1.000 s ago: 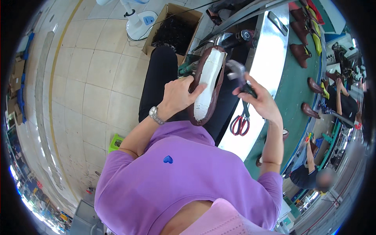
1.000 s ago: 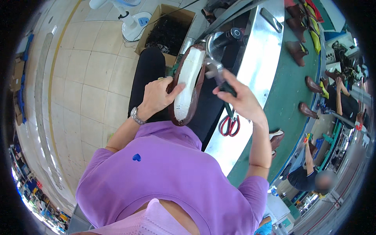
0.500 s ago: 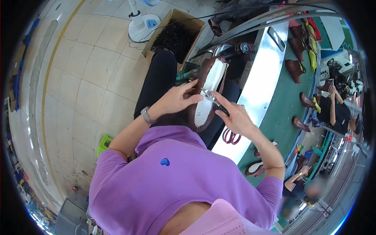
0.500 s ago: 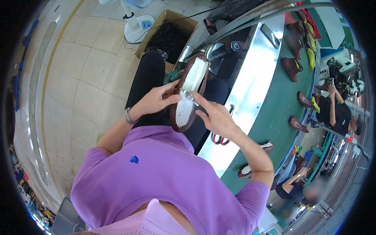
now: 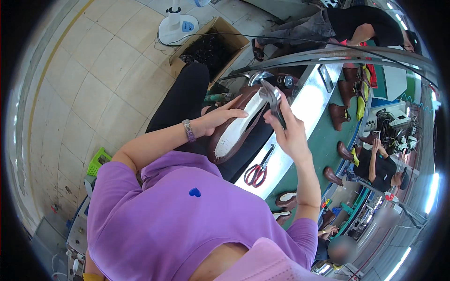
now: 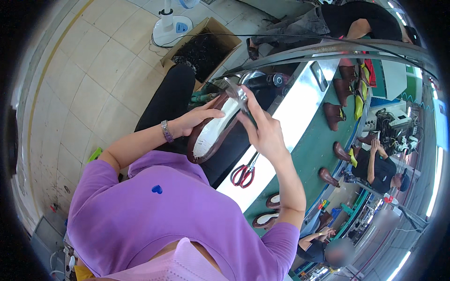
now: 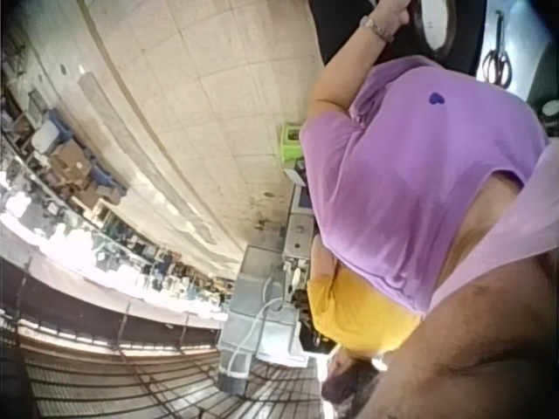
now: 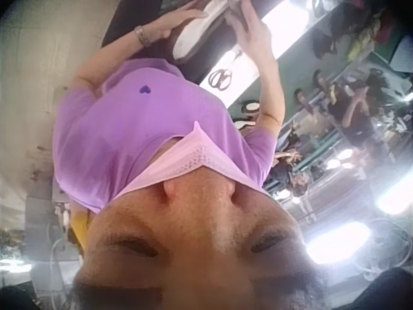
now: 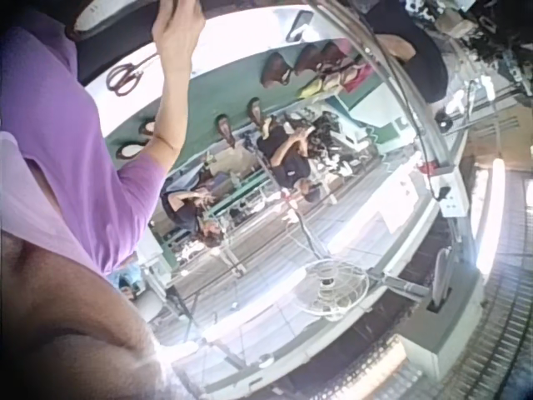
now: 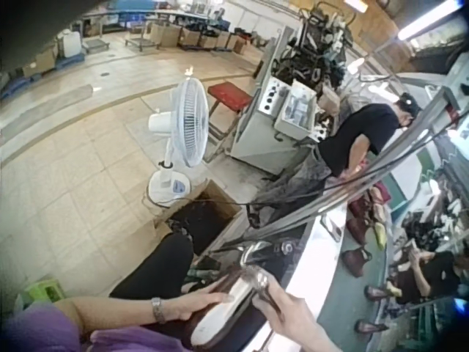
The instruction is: The person trims threads from shoe lasts using scissors and adjusts the edges using pliers, handling the shoes one at a time.
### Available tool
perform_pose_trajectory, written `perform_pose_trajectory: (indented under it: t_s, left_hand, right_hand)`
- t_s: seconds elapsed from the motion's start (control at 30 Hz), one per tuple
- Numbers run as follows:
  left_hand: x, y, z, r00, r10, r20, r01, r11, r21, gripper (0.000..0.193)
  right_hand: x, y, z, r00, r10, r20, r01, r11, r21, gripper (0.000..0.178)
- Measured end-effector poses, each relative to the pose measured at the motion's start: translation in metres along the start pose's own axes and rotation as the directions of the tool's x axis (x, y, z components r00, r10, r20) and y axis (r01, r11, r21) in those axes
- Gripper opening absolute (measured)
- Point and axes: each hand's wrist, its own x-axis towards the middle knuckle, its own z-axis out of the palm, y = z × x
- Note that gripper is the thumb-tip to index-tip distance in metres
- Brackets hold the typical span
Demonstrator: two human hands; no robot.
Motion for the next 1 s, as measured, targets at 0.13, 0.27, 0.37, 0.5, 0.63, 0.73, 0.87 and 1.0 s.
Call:
perform_pose_trajectory:
  t_s: [0.13, 0.27, 0.37, 0.5, 0.63, 0.73, 0.87, 1.0]
  left_hand:
    - [0.002, 0.003, -0.003, 0.996, 0.031, 0.08, -0.036, 0.998, 0.058, 0.078]
    - [0.0, 0.009, -0.003, 0.995, -0.007, 0.099, 0.001, 0.998, 0.056, 0.077]
    - [0.002, 0.006, -0.009, 0.996, -0.043, 0.078, 0.039, 0.998, 0.048, 0.081]
    - [-0.006, 0.009, -0.013, 0.996, -0.08, 0.042, 0.078, 0.996, 0.053, 0.084]
    - [-0.005, 0.012, -0.007, 0.995, -0.058, 0.078, 0.048, 0.992, 0.12, 0.085]
    - [-0.004, 0.005, -0.02, 0.99, -0.106, 0.091, 0.091, 0.984, 0.15, 0.087]
    - [-0.026, -0.015, -0.021, 0.996, -0.052, 0.079, 0.057, 0.996, -0.064, 0.079]
    - [-0.039, -0.023, -0.006, 0.999, 0.034, 0.035, -0.03, 0.994, -0.101, 0.067]
  right_hand:
    - [0.02, 0.032, 0.009, 0.949, 0.141, 0.281, -0.002, 0.896, -0.443, 0.063]
    - [0.003, 0.027, 0.01, 0.996, -0.088, 0.003, 0.088, 0.986, -0.139, 0.068]
    - [0.0, 0.025, 0.03, 0.985, -0.017, 0.169, 0.068, 0.951, -0.3, 0.063]
    - [0.006, 0.006, 0.014, 0.949, 0.052, 0.31, 0.096, 0.89, -0.445, 0.063]
    - [-0.01, 0.012, 0.032, 0.995, -0.088, -0.053, 0.086, 0.995, -0.041, 0.063]
    - [-0.002, 0.008, 0.027, 0.939, 0.055, 0.339, 0.103, 0.897, -0.43, 0.067]
    - [-0.012, -0.008, 0.021, 0.975, -0.024, 0.222, 0.071, 0.976, -0.205, 0.064]
    - [-0.014, -0.01, 0.032, 0.964, 0.099, 0.246, -0.024, 0.957, -0.291, 0.065]
